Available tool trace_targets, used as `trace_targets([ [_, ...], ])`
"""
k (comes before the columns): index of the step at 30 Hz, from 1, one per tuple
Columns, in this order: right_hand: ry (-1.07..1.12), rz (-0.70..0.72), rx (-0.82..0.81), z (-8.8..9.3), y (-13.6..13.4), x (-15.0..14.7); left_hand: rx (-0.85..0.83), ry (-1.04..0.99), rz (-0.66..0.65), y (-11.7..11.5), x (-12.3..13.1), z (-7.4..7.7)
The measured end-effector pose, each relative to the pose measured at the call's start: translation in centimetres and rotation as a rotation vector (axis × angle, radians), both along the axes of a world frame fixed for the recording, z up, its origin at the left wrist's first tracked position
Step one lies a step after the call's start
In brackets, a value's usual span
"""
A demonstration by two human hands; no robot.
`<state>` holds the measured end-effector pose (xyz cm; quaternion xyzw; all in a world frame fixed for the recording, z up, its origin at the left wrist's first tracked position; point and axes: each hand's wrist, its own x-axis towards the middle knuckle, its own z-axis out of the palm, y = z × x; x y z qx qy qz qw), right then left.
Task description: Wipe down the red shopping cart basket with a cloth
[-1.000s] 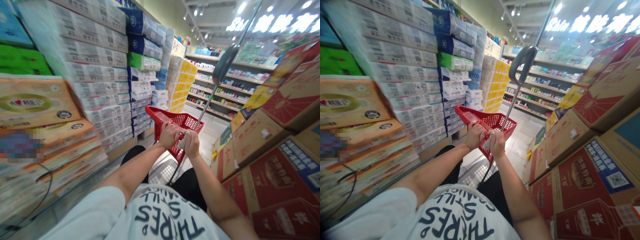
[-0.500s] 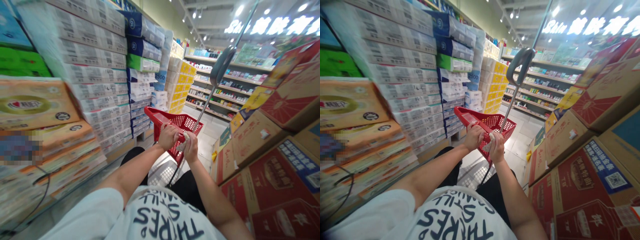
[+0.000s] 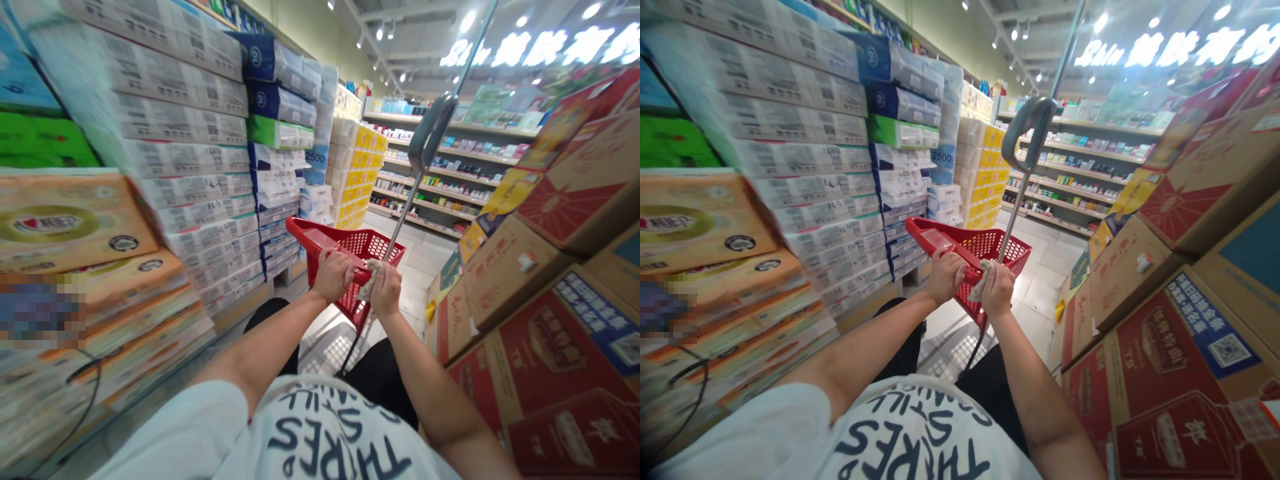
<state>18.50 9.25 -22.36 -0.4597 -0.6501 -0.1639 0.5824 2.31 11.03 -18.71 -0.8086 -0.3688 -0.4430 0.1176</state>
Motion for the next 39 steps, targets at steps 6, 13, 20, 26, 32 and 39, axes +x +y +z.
trace_targets([
  [6, -0.08, -0.064, 0.095, -0.6, -0.3, 0.3, 0.004, -0.004, -0.013, 0.4, -0.1, -0.2],
  [13, -0.065, 0.037, 0.009, 0.4, 0.1, 0.3, -0.035, -0.04, -0.014, 0.8, -0.1, 0.0],
  [20, -0.12, 0.146, 0.064, -1.8, -0.2, 0.6, -0.11, -0.014, -0.018, 1.3, -1.2, 0.8],
  [26, -0.177, 0.189, 0.102, -1.7, -0.5, -0.3, -0.133, 0.001, 0.076, 0.6, -0.8, 2.4],
  [32, -0.119, 0.185, 0.107, -1.9, -0.5, -1.4, -0.086, 0.04, 0.106, -1.4, 0.7, 1.3],
  [39, -0.106, 0.207, 0.103, -2.1, -0.3, -1.3, -0.026, 0.011, 0.128, -0.2, 0.0, 0.3],
])
